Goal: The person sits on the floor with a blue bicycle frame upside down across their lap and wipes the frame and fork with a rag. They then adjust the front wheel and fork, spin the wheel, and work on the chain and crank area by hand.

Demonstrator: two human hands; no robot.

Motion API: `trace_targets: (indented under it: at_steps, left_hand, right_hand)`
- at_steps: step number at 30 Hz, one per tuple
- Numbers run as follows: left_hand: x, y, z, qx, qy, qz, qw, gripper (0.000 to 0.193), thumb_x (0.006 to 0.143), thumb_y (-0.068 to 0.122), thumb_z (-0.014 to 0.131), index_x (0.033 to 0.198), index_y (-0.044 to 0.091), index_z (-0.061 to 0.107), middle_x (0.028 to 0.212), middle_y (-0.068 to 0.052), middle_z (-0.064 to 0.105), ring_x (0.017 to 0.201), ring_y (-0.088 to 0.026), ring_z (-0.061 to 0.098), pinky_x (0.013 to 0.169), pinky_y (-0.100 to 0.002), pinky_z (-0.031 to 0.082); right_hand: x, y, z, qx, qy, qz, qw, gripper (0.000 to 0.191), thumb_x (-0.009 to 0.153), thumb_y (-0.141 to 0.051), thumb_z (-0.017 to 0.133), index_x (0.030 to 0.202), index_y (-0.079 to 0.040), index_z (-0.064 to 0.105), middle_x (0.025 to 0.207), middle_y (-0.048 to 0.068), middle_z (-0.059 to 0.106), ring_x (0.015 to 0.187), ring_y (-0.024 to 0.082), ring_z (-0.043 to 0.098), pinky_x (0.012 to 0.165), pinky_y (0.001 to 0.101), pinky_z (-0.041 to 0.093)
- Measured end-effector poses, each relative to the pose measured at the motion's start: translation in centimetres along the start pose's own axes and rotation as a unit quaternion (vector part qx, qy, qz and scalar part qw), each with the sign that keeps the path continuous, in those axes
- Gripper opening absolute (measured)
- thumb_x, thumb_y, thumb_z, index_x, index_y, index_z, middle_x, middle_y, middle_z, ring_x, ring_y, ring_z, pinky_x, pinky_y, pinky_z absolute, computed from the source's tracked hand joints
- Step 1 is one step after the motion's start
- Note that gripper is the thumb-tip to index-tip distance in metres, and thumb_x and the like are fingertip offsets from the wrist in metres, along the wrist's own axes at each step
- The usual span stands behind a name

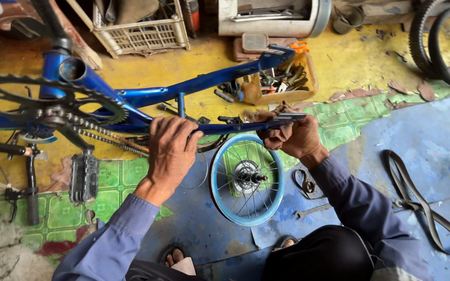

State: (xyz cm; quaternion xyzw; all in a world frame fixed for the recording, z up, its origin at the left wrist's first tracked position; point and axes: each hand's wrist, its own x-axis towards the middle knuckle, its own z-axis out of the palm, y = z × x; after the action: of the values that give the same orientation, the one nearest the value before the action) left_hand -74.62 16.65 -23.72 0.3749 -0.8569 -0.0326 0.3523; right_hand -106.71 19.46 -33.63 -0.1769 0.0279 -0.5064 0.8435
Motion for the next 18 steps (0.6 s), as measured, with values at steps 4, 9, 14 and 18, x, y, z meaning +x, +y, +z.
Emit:
trace_targets:
  at_steps: [4,9,14,18]
  left_hand:
    - [0.0,0.0,0.1,-0.014,-0.019,0.001,1.0,0.015,0.09,0.011,0.076,0.099,0.006,0.065,0.097,-0.007,0.066,0.1,-0.029,0.062,0.101,-0.048,0.038]
    - [-0.5,-0.5,-0.2,0.003,-0.017,0.002,1.0,0.016,0.089,0.01,0.077,0.1,0.006,0.066,0.097,-0.007,0.067,0.101,-0.028,0.062,0.099,-0.049,0.038]
    - [-1.3,-2.1,-1.1,0.004,0.02,-0.012,1.0,0.022,0.085,-0.005,0.068,0.104,0.004,0.063,0.102,-0.009,0.066,0.105,-0.03,0.06,0.098,-0.048,0.042]
    - [-2.2,-2.9,-1.4,-0.016,0.029,-0.064,0.997,0.03,0.076,-0.012,0.06,0.102,0.002,0.057,0.101,-0.014,0.062,0.102,-0.035,0.057,0.092,-0.046,0.044]
  right_hand:
    - [-0.2,1.0,-1.6,-0.153,0.108,0.036,0.982,0.04,0.101,-0.017,0.056,0.134,0.003,0.061,0.105,0.013,0.066,0.083,0.021,0.061,0.073,0.0349,0.049]
    - [-0.3,-1.3,2.8,-0.48,0.132,-0.084,0.863,0.029,0.093,-0.018,0.059,0.112,0.005,0.058,0.121,0.021,0.064,0.106,0.029,0.065,0.094,0.0395,0.053]
    - [1.1,-5.5,13.9,-0.582,0.178,-0.082,0.79,0.033,0.109,-0.024,0.045,0.082,-0.006,0.053,0.115,0.014,0.071,0.1,0.021,0.07,0.082,0.0314,0.056]
    - [3.4,-2.7,18.9,-0.792,0.097,-0.089,0.597,0.026,0.105,-0.015,0.044,0.114,0.0,0.063,0.131,0.015,0.069,0.1,0.022,0.069,0.083,0.0343,0.058]
